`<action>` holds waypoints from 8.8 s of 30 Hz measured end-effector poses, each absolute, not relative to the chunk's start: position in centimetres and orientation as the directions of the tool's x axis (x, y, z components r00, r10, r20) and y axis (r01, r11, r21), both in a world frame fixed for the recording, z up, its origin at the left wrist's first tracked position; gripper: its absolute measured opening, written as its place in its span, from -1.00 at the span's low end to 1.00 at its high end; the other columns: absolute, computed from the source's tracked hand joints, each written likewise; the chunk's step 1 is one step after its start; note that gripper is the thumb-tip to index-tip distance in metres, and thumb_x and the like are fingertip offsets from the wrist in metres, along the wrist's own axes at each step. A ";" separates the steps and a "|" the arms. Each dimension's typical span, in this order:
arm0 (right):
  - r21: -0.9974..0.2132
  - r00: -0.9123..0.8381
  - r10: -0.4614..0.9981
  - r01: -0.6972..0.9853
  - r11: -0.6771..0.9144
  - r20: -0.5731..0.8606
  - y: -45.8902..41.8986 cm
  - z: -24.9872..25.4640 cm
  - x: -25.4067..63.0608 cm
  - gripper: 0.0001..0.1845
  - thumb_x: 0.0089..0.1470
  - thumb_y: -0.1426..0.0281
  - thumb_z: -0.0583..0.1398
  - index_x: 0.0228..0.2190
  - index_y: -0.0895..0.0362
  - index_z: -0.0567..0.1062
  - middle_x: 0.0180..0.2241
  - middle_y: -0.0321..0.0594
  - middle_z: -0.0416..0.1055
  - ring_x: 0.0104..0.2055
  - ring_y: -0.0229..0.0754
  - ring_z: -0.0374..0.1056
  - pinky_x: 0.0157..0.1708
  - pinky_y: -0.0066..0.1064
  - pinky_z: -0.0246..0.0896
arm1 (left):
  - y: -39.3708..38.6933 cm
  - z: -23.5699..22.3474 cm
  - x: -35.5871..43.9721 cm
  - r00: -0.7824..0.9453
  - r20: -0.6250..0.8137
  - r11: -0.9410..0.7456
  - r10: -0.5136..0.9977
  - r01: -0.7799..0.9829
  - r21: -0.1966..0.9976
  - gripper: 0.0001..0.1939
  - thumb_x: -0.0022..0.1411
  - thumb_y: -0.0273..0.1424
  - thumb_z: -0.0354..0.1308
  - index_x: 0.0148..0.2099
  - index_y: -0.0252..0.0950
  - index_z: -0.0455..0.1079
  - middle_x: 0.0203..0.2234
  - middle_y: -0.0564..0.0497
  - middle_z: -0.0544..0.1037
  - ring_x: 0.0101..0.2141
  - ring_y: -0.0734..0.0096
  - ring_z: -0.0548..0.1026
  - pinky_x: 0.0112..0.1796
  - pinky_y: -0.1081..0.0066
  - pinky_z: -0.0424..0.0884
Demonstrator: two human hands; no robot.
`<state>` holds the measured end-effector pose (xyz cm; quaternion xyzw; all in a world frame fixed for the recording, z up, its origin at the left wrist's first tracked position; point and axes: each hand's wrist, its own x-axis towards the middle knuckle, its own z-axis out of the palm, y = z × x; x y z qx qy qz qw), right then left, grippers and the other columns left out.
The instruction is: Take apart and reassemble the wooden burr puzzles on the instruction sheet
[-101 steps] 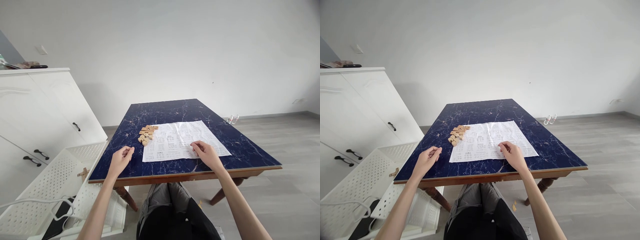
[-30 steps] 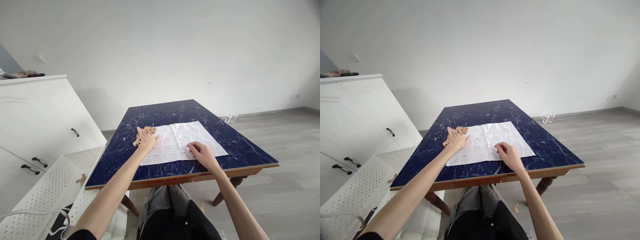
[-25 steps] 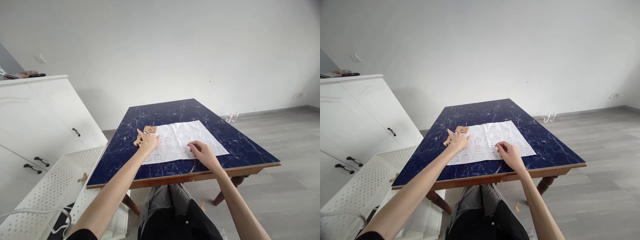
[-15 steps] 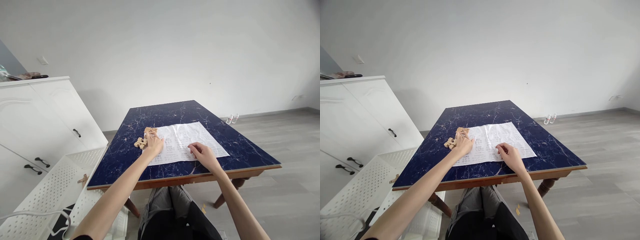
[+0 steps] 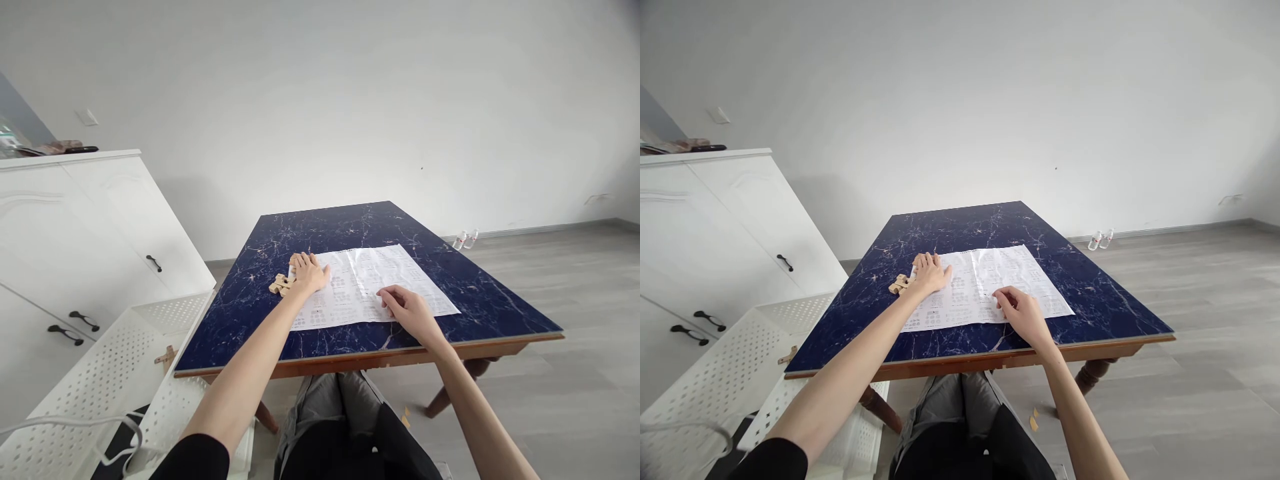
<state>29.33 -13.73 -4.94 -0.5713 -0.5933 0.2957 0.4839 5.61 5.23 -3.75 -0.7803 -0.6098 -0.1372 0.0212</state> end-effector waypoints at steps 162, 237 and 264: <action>-0.687 -0.157 0.977 -0.695 -0.214 -0.146 -17.4 -1.7 20.9 -0.51 -0.11 0.22 0.62 -0.43 0.16 0.47 -0.49 -0.40 0.20 -0.49 -0.39 0.11 -0.57 -0.54 0.00 | -11.7 -1.5 3.3 0.585 0.448 -0.578 0.677 0.045 0.815 -0.42 0.64 -0.02 -0.22 0.43 -0.11 0.37 0.40 -0.10 0.38 0.44 -0.01 0.22 0.45 -0.03 0.05; -0.724 -0.350 0.934 -0.629 -0.285 -0.064 -20.0 1.5 19.2 -0.47 0.07 0.08 0.53 -0.41 0.14 0.40 -0.56 -0.51 0.03 -0.56 -0.45 -0.27 -0.59 -0.50 -0.33 | -15.4 -1.1 3.7 0.397 0.335 -0.282 0.855 -0.186 0.941 -0.39 0.61 0.06 -0.28 0.55 0.03 0.03 0.47 -0.09 0.24 0.43 0.04 0.23 0.37 0.06 0.16; -0.776 -0.322 0.947 -0.593 -0.215 -0.016 -20.8 2.8 18.7 -0.45 0.12 -0.02 0.47 -0.39 0.10 0.36 -0.52 -0.48 0.05 -0.55 -0.41 -0.23 -0.56 -0.46 -0.30 | -17.5 -1.2 5.2 0.374 0.353 -0.226 0.858 -0.343 0.912 -0.33 0.60 0.08 -0.20 0.59 0.03 -0.10 0.49 -0.04 0.24 0.50 0.08 0.12 0.49 0.00 -0.06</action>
